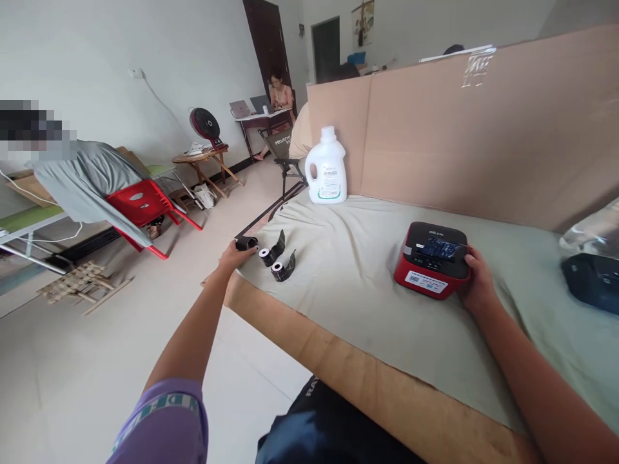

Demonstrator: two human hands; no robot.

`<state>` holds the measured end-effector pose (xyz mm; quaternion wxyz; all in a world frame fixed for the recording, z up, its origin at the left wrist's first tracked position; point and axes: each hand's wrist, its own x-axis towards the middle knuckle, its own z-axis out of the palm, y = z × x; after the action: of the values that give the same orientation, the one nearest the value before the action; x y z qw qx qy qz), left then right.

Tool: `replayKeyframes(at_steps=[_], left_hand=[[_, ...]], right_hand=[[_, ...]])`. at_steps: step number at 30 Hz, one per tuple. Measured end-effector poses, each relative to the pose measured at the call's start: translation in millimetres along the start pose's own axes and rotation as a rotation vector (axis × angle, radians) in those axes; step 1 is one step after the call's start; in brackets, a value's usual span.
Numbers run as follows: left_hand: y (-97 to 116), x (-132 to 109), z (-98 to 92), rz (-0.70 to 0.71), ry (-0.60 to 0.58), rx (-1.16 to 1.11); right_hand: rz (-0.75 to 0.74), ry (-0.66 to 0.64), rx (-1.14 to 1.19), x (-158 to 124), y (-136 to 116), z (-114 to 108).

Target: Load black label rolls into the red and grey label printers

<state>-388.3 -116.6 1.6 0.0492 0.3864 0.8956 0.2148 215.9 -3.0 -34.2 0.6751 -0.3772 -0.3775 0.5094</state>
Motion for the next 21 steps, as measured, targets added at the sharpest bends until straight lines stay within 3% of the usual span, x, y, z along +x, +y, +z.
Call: replayKeyframes(at_steps=[4, 9, 14, 21], left_hand=[[-3.5, 11.9, 15.5, 0.018, -0.062, -0.006], [0.6, 9.0, 22.8, 0.208, 0.075, 0.079], [4.7, -0.7, 18.4, 0.236, 0.080, 0.180], [17.5, -37.7, 3.7, 0.401, 0.041, 0.331]], right_hand=[[0.011, 0.025, -0.018, 0.8, -2.5, 1.0], [0.036, 0.085, -0.048, 0.7, -4.9, 3.2], [0.023, 0.049, -0.053, -1.3, -6.3, 3.1], [0.021, 0.031, -0.054, 0.5, -1.6, -1.6]])
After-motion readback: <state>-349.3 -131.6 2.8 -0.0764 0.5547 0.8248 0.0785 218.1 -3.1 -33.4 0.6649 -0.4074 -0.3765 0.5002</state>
